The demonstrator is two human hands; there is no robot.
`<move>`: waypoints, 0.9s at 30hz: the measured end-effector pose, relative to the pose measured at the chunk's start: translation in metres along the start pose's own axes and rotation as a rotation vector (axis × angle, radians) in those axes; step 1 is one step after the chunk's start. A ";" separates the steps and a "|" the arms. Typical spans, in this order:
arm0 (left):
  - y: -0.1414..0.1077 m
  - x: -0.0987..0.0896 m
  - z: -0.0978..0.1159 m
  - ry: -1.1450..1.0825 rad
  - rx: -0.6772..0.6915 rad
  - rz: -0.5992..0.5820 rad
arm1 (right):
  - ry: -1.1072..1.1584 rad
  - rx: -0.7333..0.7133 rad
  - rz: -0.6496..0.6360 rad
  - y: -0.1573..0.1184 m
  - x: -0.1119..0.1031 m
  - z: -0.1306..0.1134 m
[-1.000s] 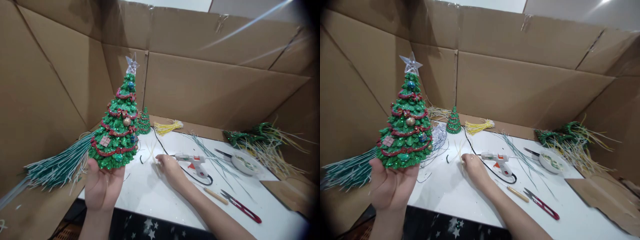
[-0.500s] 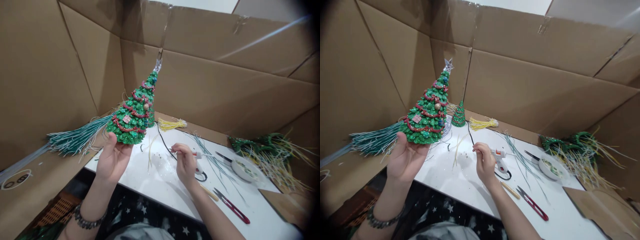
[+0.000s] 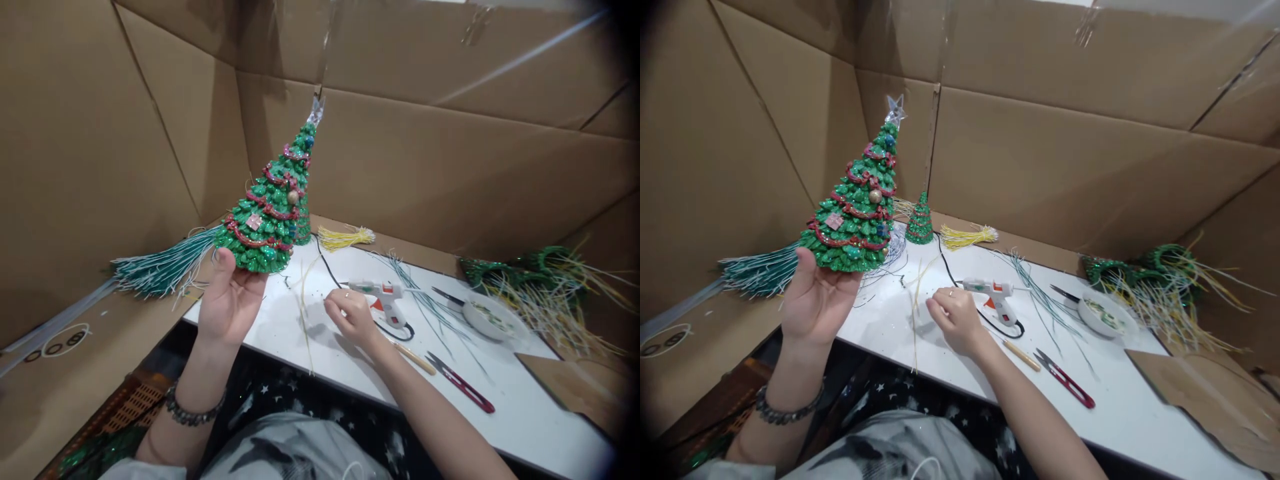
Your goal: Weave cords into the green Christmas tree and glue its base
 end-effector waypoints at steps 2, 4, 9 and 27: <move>0.000 -0.001 0.001 0.007 -0.001 0.015 | -0.060 0.089 0.011 0.003 0.013 -0.001; 0.000 -0.003 0.002 0.018 0.005 0.025 | -0.098 0.160 -0.027 0.004 0.027 -0.003; 0.000 -0.002 0.003 0.031 0.033 0.042 | -0.110 0.296 -0.082 0.001 0.039 0.003; -0.001 0.003 -0.014 -0.052 -0.007 -0.001 | 0.390 -0.047 0.585 0.026 -0.054 -0.040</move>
Point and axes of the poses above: each hand's wrist, its own y-axis towards the middle knuckle, its own x-axis out of the palm, z = x × y, the point moved 5 cm from there along y, towards the middle knuckle, and after that the axes turned 15 degrees about y, right-handed, at the moved point
